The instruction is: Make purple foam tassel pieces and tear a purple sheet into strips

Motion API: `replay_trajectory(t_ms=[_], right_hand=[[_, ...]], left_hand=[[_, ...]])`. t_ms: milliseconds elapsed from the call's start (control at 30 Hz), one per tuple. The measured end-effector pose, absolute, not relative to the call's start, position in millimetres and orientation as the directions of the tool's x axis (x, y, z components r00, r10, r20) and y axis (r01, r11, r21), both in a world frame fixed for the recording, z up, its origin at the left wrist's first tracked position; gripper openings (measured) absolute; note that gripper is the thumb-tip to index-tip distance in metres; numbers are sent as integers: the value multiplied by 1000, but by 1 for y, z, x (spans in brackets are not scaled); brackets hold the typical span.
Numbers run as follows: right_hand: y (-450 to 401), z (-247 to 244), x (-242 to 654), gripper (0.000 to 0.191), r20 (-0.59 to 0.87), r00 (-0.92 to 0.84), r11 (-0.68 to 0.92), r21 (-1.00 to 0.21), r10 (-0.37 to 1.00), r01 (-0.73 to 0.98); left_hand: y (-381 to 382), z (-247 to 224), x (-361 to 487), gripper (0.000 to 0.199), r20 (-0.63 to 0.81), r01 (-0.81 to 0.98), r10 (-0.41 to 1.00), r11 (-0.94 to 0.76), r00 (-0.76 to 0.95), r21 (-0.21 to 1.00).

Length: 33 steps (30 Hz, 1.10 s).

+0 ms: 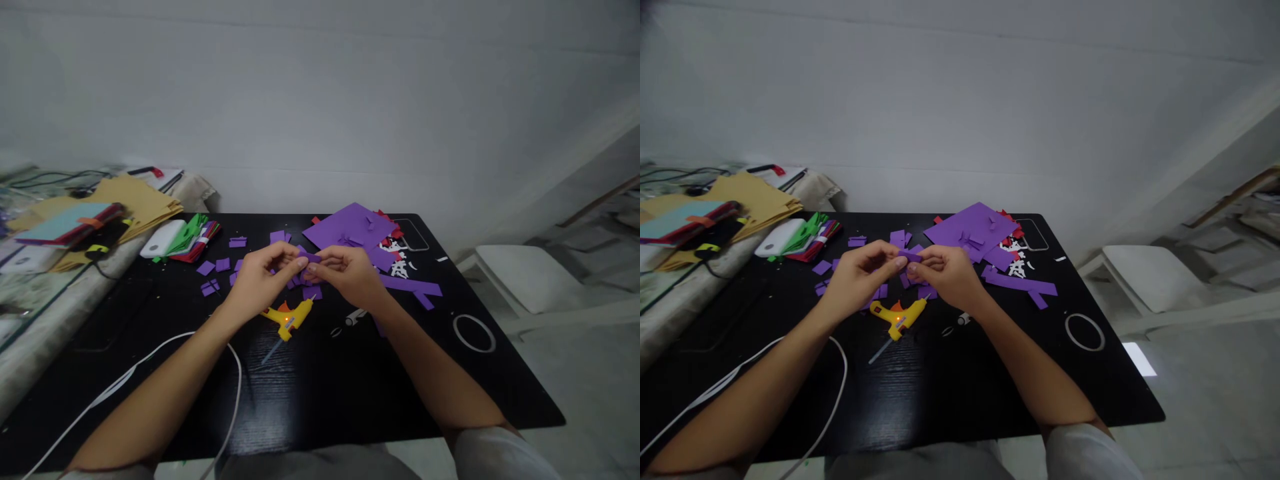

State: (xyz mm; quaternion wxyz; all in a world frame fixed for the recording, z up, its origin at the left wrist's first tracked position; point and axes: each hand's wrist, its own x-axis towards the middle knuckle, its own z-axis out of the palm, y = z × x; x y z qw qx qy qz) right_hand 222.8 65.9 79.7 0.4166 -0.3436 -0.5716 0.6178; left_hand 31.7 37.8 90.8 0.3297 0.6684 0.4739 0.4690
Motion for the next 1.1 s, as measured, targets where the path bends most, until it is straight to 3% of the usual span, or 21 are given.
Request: replay_trajectory(t_ms=[400,700,1100], right_hand=[[62,82,221,26,60,-401,15,-993,914,-115],[63,80,223,23,156,-375,136,-987,914,-80],[58,85,224,15,225,-368,238,-971,902,-10]], left_hand=[[38,86,29,19,383,364,923,-372,45,854],[38,88,30,22,345,292,936,-352,78,889],[37,84,29,17,448,374,892,-436,58,819]])
